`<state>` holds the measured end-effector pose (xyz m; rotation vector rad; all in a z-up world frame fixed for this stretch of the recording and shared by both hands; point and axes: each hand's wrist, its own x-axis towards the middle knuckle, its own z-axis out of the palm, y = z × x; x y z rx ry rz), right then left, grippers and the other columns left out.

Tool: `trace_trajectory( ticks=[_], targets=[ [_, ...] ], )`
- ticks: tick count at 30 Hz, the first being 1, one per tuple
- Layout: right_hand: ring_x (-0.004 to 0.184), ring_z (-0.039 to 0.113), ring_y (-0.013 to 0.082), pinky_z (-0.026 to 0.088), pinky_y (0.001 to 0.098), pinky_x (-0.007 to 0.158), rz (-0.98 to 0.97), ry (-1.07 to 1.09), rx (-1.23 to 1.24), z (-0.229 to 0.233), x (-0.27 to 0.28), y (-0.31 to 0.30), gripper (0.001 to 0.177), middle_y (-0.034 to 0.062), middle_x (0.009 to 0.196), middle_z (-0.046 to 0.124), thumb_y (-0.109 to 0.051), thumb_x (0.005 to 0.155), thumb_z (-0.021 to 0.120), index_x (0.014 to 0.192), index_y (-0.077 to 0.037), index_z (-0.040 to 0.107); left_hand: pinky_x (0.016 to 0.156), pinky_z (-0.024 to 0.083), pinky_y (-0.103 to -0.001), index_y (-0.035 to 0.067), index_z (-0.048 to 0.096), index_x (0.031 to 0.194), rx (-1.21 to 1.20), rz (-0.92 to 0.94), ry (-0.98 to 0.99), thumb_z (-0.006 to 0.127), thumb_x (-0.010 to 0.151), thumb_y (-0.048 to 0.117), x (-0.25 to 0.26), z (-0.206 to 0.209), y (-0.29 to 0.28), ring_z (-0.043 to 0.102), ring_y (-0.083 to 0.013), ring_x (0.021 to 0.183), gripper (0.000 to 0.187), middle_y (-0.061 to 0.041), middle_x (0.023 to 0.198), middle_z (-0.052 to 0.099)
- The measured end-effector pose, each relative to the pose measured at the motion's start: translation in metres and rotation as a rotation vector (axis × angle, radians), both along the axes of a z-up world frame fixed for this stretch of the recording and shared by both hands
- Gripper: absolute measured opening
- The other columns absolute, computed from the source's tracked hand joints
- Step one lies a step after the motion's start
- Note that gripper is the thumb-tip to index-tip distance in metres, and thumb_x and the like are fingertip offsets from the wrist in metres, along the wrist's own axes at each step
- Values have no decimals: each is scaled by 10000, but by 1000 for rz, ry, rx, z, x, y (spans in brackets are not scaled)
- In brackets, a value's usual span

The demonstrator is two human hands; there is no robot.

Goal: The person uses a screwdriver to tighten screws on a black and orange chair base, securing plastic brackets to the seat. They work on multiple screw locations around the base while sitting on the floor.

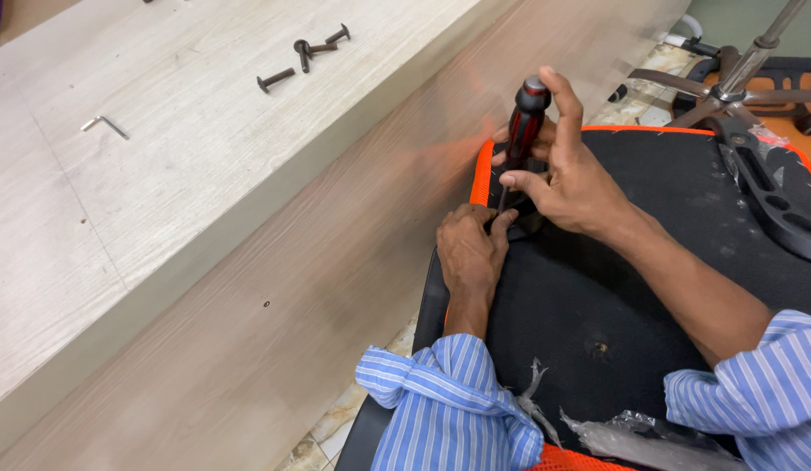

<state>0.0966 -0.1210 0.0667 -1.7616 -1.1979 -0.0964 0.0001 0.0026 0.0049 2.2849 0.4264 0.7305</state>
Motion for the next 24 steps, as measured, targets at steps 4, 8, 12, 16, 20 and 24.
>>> trace_trajectory(
  ticks=[4,8,12,16,20,24],
  targets=[
    [1160,724,275,647,453,915,-25,16,-81,4,-2,2,1059,194,1333,621,43,932,699,1573,-280,-80,785,548,-442,23,795,858,-103,56,37,822,804,375,1,5,1,719,-323,806,357,-165,900,740],
    [1161,727,282,636,467,976,-96,-22,-42,3,-1,2,1085,206,1291,634,-6,939,737,1595,-273,-84,761,552,-435,32,797,879,-110,60,77,823,789,395,-1,8,0,725,-304,784,375,-147,903,748],
    [1184,706,303,674,438,873,-213,-49,-32,0,1,2,1107,250,1357,564,-65,941,790,1592,-264,-83,764,555,-432,57,815,901,-111,69,50,819,788,387,-1,10,-1,723,-300,798,349,-134,934,748],
    [1181,691,331,645,421,799,-250,-93,-5,-1,0,4,1110,269,1387,500,-44,934,801,1577,-270,-74,784,561,-420,80,823,915,-114,62,68,799,825,364,1,9,0,729,-290,813,299,-118,964,751],
    [1176,715,287,647,423,847,-163,79,7,0,-3,5,1059,195,1258,552,4,952,738,1583,-288,-61,810,557,-427,64,814,897,-107,46,10,799,832,321,-2,4,2,727,-299,828,266,-125,962,750],
    [1134,718,258,649,430,843,-155,114,-7,5,-6,7,1055,175,1231,546,6,963,716,1580,-287,-88,844,544,-442,37,788,893,-81,20,17,774,851,268,-2,1,4,724,-316,822,235,-144,942,738]
  ],
)
